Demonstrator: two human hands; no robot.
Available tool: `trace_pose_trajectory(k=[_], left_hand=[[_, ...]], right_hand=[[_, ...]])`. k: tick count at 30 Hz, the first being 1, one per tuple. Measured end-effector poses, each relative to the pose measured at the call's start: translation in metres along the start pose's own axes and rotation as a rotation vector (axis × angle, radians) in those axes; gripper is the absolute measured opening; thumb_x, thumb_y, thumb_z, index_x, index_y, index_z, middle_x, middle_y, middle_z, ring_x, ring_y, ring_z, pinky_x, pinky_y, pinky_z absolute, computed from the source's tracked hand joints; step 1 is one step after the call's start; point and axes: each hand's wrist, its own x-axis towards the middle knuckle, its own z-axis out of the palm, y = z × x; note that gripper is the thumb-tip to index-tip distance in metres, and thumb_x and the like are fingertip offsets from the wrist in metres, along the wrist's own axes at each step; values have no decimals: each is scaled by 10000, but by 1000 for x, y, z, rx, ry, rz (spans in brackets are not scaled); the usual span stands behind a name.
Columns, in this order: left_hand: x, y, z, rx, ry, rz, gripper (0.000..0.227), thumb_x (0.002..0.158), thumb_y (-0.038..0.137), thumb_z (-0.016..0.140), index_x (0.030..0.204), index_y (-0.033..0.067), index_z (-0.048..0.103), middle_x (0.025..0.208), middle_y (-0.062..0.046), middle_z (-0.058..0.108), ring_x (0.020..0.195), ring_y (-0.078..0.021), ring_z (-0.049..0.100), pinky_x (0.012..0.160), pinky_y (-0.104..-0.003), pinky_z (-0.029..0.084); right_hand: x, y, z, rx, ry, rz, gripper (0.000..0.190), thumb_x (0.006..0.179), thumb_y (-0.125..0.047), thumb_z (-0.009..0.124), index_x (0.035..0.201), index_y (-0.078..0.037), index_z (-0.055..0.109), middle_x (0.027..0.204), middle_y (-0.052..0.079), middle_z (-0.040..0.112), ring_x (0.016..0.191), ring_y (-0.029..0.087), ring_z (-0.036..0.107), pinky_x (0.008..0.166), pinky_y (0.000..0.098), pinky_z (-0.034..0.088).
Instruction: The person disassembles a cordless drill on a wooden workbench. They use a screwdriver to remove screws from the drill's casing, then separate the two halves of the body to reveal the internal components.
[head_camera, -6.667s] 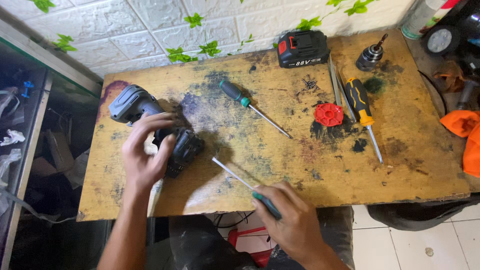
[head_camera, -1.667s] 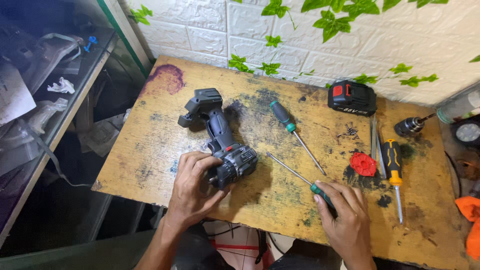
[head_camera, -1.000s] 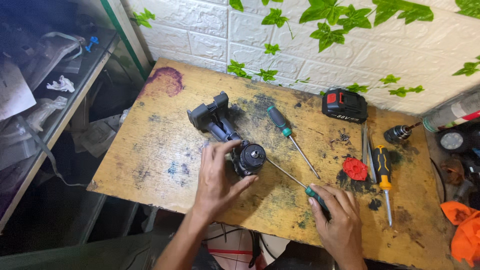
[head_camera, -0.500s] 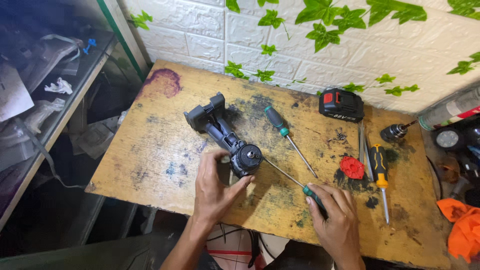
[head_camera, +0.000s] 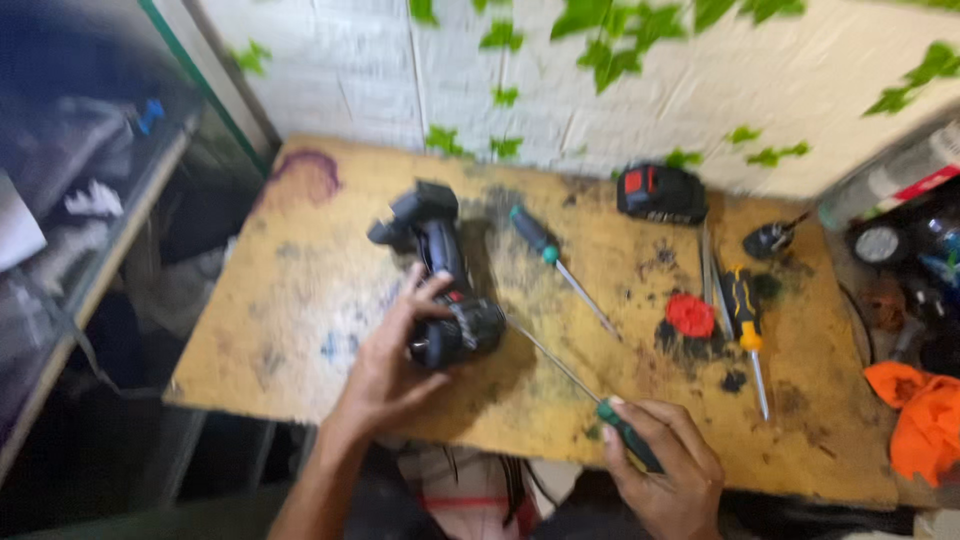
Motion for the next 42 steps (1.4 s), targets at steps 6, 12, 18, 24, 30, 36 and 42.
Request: trace_pose_trajectory(k=[6,12,18,24,30,36,42], left_hand=[[-31,-22,-3,139,76,-142,483,811,204,853,1113,155,480,1659,-133,404,1568,-392,294,1148,-519,391],[-39,-27,5,95,265,-70,544,797,343,852,1195,113,560,1621,-244,419,1529,-351,401,1138,-397,382],[-41,-33,5,179,358,-47,542,769,361,885,1207,142,651,1268,-142,593,1281,-300,591,1053,-401,480],[-40,-31,5,155,376,-56,509,745,307,898,1170,153,664,1189,-118,609,1152,-256,630,1003,-360,493],[-39,-26,6,143,375,-75,466,744,252,870,1148,146,663,1152,-106,609,1106,-244,618,961,-343,497],[-37,-22,9,189,403,-68,469,716,246,858,1122,148,646,1115,-92,625,1086,-246,613,957,-340,487],[-38,-24,9,214,392,-128,490,719,293,856,1141,177,634,1161,-79,612,1060,-234,657,866,-361,540]], right_hand=[[-13,-52,3,-57,-85,131,273,795,-176,817,1051,-272,810,980,-40,730,789,137,727,768,268,564],[-10,-61,16,-64,-47,-104,208,845,-143,777,1034,-228,784,932,-11,710,725,156,657,682,260,547],[-15,-66,19,-108,-81,-70,284,844,-162,771,1109,-263,777,981,-39,714,767,149,677,695,278,560],[-26,-63,24,-166,-64,-131,318,857,-140,771,1141,-281,750,1003,-46,700,739,176,638,637,294,541],[-4,-78,13,19,-159,120,262,817,-145,784,1053,-255,806,925,-26,697,690,106,651,648,220,521],[-19,-58,17,-158,-207,-81,208,876,-268,773,1085,-264,778,998,-61,660,668,154,598,588,302,493],[-2,-48,19,141,-273,112,246,816,-197,798,1059,-229,807,958,-35,718,789,70,729,741,185,557]])
